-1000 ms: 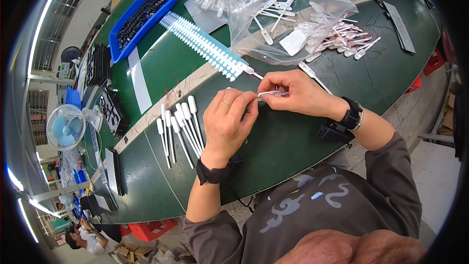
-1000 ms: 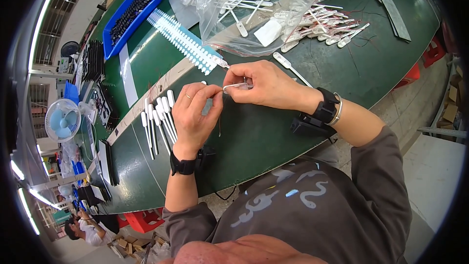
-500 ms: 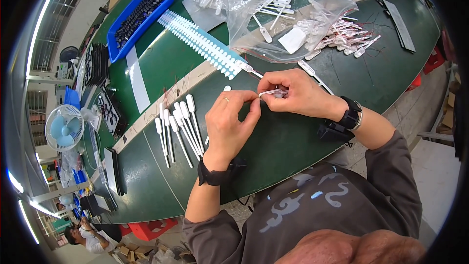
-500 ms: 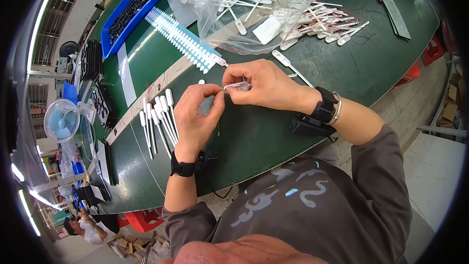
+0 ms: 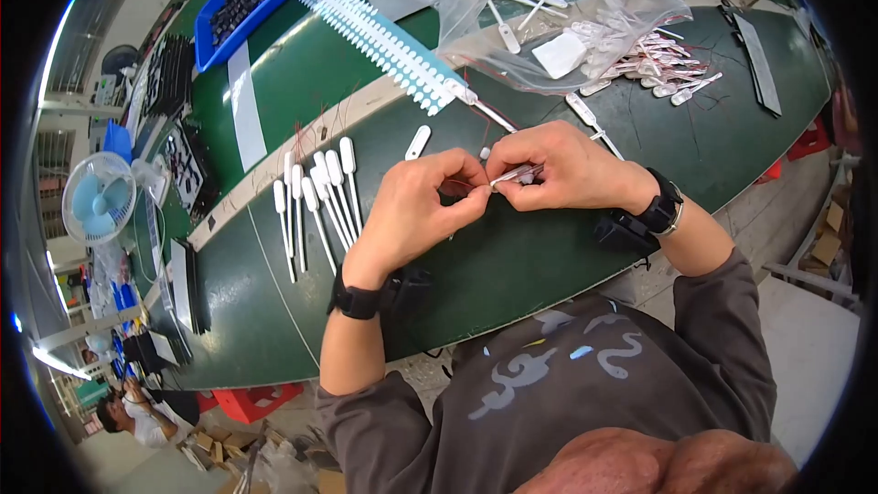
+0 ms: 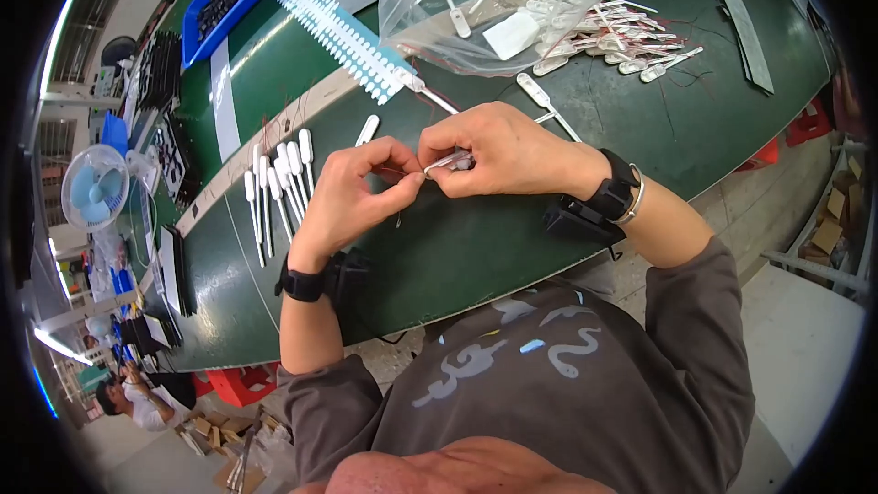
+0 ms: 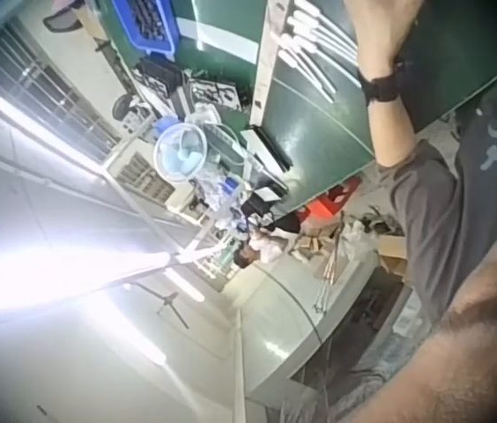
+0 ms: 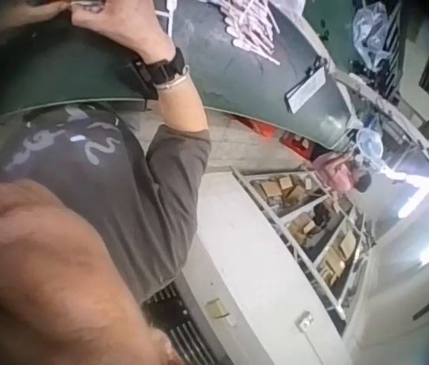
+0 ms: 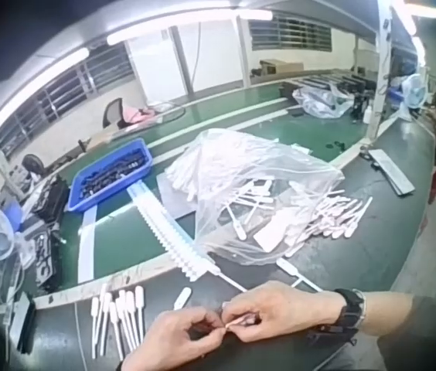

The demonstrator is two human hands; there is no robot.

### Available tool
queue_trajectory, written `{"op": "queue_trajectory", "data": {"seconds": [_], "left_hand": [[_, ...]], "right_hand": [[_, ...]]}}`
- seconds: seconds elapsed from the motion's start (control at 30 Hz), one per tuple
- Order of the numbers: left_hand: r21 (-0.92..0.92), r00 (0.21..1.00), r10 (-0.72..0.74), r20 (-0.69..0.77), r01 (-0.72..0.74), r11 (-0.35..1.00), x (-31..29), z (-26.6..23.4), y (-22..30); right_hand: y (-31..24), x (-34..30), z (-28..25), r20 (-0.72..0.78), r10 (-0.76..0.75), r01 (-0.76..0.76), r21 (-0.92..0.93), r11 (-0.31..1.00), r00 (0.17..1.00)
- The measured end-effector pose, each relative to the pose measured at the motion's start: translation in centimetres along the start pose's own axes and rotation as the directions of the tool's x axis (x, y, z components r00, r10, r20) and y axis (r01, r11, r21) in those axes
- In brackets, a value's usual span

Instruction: Assembling small white hardware components on an industrial assembly line.

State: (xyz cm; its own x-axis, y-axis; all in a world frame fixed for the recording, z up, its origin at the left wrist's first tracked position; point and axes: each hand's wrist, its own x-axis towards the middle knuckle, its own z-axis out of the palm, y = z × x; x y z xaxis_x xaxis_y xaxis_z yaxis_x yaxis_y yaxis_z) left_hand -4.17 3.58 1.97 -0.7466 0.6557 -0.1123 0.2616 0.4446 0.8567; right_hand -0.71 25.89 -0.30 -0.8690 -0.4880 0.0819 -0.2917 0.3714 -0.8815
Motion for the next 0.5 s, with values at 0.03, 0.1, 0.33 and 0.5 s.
{"op": "queue_trajectory", "data": {"seconds": [0.03, 0.1, 0.33, 0.5], "left_hand": [[0.007, 0.998, 0.016, 0.057, -0.016, 1.000, -0.1, -0.4, 0.1], [0.014, 0.995, 0.017, 0.099, -0.019, 1.000, -0.3, -0.7, -0.3], [-0.047, 0.840, 0.088, -0.536, -0.134, 0.990, -1.1, -4.8, -0.7], [0.096, 0.804, -0.059, -0.591, 0.143, 0.985, -1.7, -4.7, -2.2]], "right_hand": [[-0.3, 0.1, -0.2, 0.044, -0.012, 0.013, -0.021, 1.000, 0.999], [-0.8, 0.2, -0.2, 0.105, -0.033, 0.037, -0.033, 0.999, 0.994], [-0.9, 0.1, -1.9, -0.115, 0.276, -0.201, 0.437, 0.877, 0.954], [0.4, 0.6, -3.8, -0.318, 0.383, -0.108, 0.631, 0.768, 0.867]]}}
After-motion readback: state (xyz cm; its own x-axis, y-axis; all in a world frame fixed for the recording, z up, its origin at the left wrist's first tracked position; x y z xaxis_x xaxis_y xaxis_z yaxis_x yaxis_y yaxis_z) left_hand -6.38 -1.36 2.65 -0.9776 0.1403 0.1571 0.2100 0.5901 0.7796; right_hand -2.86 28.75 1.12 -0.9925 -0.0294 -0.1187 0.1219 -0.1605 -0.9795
